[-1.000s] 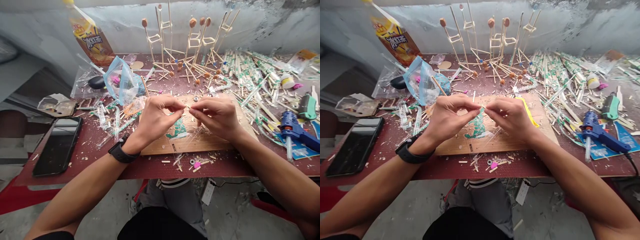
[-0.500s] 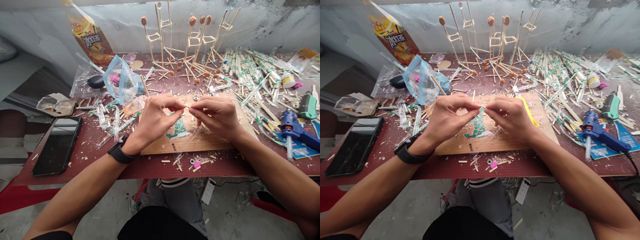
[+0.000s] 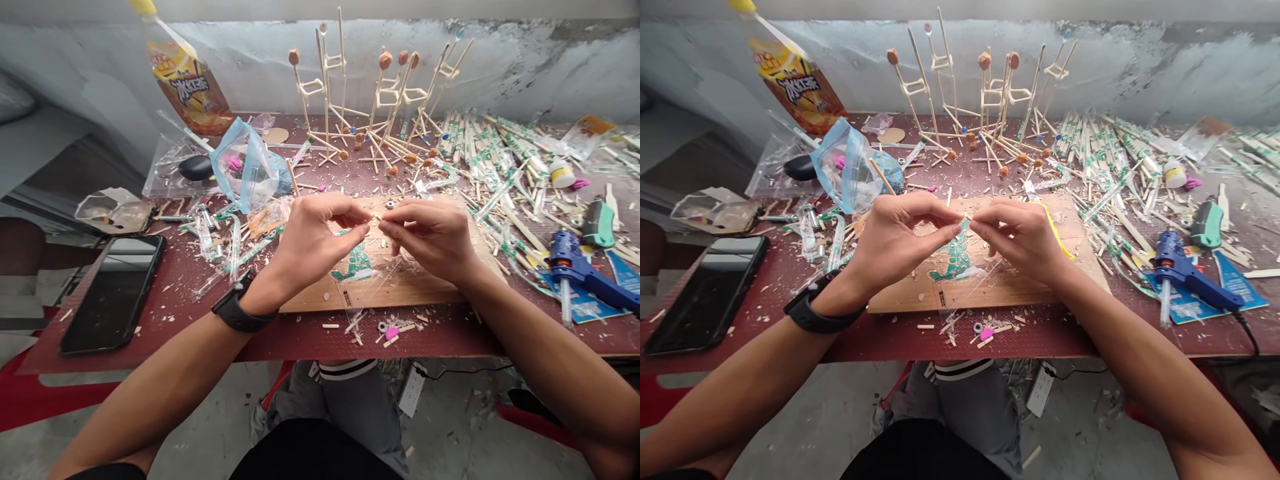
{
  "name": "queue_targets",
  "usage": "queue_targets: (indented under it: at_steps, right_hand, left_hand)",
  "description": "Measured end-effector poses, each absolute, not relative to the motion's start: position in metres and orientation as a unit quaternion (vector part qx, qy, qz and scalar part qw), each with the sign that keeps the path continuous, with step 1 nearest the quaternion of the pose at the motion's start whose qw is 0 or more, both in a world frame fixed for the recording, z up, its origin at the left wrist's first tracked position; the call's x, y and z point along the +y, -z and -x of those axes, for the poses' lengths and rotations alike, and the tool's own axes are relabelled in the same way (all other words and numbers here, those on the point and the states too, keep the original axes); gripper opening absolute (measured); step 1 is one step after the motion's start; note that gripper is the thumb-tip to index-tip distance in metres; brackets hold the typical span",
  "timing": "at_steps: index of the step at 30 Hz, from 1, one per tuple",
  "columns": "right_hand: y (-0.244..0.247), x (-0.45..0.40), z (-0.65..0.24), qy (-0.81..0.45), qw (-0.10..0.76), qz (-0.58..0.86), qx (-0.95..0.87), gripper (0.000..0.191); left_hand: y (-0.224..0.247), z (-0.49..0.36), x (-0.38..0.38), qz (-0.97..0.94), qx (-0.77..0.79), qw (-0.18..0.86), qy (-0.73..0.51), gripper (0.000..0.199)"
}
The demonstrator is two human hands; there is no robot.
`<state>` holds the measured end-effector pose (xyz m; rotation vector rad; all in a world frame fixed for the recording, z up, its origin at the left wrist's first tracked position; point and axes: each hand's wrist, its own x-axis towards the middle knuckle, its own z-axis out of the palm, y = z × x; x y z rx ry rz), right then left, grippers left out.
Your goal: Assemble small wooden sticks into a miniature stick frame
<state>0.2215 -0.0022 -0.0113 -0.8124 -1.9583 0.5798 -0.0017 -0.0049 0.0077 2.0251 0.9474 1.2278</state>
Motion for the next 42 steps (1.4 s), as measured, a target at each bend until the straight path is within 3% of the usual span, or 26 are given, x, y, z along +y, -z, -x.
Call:
queue_targets:
  at_steps: [15,22,28,42]
  right_hand:
    - [0.011,-0.005,-0.222,-0.282,0.459,0.366,-0.759,0.008]
    - [0.009,-0.005,-0.219,-0.261,0.483,0.356,-0.756,0.007]
    - [0.010,-0.005,-0.221,-0.272,0.470,0.351,-0.763,0.008]
    - [0.011,-0.004,-0.223,-0.257,0.442,0.354,-0.783,0.009]
  left_hand:
    - [-0.009,0.005,0.000,-0.665,0.385,0.443,-0.461,0.013]
    - [-0.011,0.005,0.001,-0.648,0.394,0.464,-0.457,0.021]
    - [-0.013,0.006,0.004,-0.650,0.416,0.438,-0.461,0.011]
    - [-0.009,0.003,0.005,-0.667,0.382,0.431,-0.472,0.014]
